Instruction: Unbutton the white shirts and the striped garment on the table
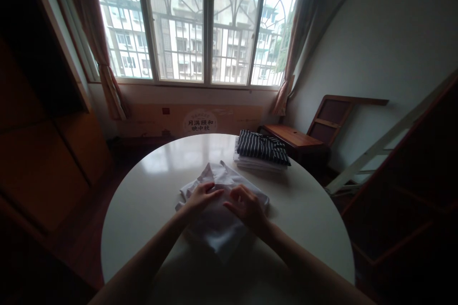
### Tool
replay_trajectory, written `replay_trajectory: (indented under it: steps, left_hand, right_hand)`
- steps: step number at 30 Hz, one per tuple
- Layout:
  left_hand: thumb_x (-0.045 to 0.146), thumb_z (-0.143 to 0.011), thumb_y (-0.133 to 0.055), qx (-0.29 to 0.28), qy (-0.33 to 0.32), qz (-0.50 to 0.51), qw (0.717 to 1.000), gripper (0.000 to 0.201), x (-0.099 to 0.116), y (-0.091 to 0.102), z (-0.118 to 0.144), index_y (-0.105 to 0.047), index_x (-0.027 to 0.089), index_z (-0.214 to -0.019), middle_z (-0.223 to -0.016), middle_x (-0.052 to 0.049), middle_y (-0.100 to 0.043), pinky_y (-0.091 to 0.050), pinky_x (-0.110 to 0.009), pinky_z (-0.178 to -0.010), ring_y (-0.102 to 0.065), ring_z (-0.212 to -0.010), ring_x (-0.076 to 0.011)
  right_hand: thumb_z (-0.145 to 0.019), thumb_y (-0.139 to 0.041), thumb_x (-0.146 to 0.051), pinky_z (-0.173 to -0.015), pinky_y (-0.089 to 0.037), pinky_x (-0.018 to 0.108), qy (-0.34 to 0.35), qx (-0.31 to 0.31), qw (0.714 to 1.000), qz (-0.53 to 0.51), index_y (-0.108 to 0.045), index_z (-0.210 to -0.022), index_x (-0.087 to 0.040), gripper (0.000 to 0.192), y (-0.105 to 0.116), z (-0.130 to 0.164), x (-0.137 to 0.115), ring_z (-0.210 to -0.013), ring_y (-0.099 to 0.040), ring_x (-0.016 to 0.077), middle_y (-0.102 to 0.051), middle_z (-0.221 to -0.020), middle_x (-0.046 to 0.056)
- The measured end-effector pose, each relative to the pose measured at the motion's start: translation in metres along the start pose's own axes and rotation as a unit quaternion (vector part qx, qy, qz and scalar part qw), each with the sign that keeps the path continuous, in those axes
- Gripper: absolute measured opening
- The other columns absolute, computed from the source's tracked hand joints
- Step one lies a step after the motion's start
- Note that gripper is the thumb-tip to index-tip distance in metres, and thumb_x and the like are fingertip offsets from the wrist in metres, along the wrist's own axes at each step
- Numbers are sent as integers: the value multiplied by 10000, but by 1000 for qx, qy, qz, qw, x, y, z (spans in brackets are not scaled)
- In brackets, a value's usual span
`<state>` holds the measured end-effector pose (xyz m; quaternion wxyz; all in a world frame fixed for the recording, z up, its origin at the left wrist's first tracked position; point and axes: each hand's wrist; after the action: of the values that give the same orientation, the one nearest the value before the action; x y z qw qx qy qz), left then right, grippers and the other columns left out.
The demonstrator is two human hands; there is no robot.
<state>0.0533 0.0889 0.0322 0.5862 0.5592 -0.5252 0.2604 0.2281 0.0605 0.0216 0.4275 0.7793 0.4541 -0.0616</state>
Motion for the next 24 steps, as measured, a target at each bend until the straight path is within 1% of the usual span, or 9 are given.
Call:
replay_trajectory:
  steps: [3,5,7,10,14,17,20,22,24]
  left_hand:
    - [357,-696,-567,-68,7,89,994,256,3,-3,3,-612,122,-786,-715,-18,-587,-385,-223,-578,-505,-662,-137]
    - [299,-684,-560,-93,6,121,988,221,4,-1,5,-624,121,-799,-744,-26,-607,-412,-239,-635,-525,-716,-156]
    - [248,-695,-519,-96,10,117,988,204,6,2,7,-634,128,-814,-773,-28,-620,-426,-258,-687,-535,-767,-172]
    - [206,-732,-459,-82,20,68,994,240,8,4,9,-636,153,-884,-870,-34,-634,-438,-283,-739,-537,-844,-189]
    - [201,-768,-462,-70,3,16,997,292,3,-2,8,-580,185,-1034,-1011,-47,-610,-437,-293,-810,-526,-936,-191]
    - [186,-771,-468,-56,-10,-18,998,266,-1,-5,5,-567,172,-1017,-996,-54,-603,-439,-289,-804,-531,-905,-179]
    - [197,-766,-489,-117,-46,-3,992,225,5,-1,6,-580,151,-967,-931,-47,-608,-440,-269,-764,-535,-871,-175]
    - [255,-756,-525,-165,-55,2,985,222,11,2,11,-589,144,-937,-905,-40,-605,-436,-254,-729,-537,-845,-174]
    - [334,-705,-597,-204,-41,-27,978,307,15,5,17,-586,149,-951,-913,-32,-601,-429,-245,-708,-536,-828,-175]
  right_hand:
    - [-707,-637,-292,-606,-424,264,27,9,1000,-9,-459,-788,-197,218,-3,2,3,-676,-503,146,-525,-773,17]
    - [-718,-608,-225,-644,-440,285,45,27,999,0,-463,-824,-200,182,-5,3,5,-739,-512,166,-527,-818,33]
    - [-726,-557,-153,-701,-443,309,64,40,997,23,-479,-861,-202,164,-5,2,4,-815,-512,187,-534,-873,53]
    - [-720,-484,-78,-760,-430,328,68,23,996,56,-512,-869,-208,199,-4,2,1,-877,-506,199,-543,-922,65]
    - [-722,-437,-58,-730,-425,302,21,-12,999,37,-532,-812,-208,199,-1,1,-1,-805,-525,179,-565,-846,47]
    - [-745,-430,-95,-691,-424,278,-13,-12,1000,12,-525,-774,-202,146,2,-1,2,-736,-531,164,-560,-769,31]
    - [-801,-420,-197,-730,-424,292,-61,39,997,20,-522,-852,-184,114,7,-5,15,-777,-536,173,-565,-811,47]
    - [-791,-472,-290,-793,-411,333,-114,69,990,50,-512,-957,-159,215,10,-7,30,-875,-526,204,-566,-918,85]
    - [-730,-553,-354,-837,-392,369,-159,52,983,74,-516,-990,-147,334,13,-10,47,-949,-506,236,-558,-997,112]
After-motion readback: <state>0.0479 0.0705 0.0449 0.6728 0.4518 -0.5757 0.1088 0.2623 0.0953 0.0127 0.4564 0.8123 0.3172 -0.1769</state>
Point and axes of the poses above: each hand's wrist, its own z-axis away from the middle knuckle, its own y-axis out of the back of the hand, x = y × z
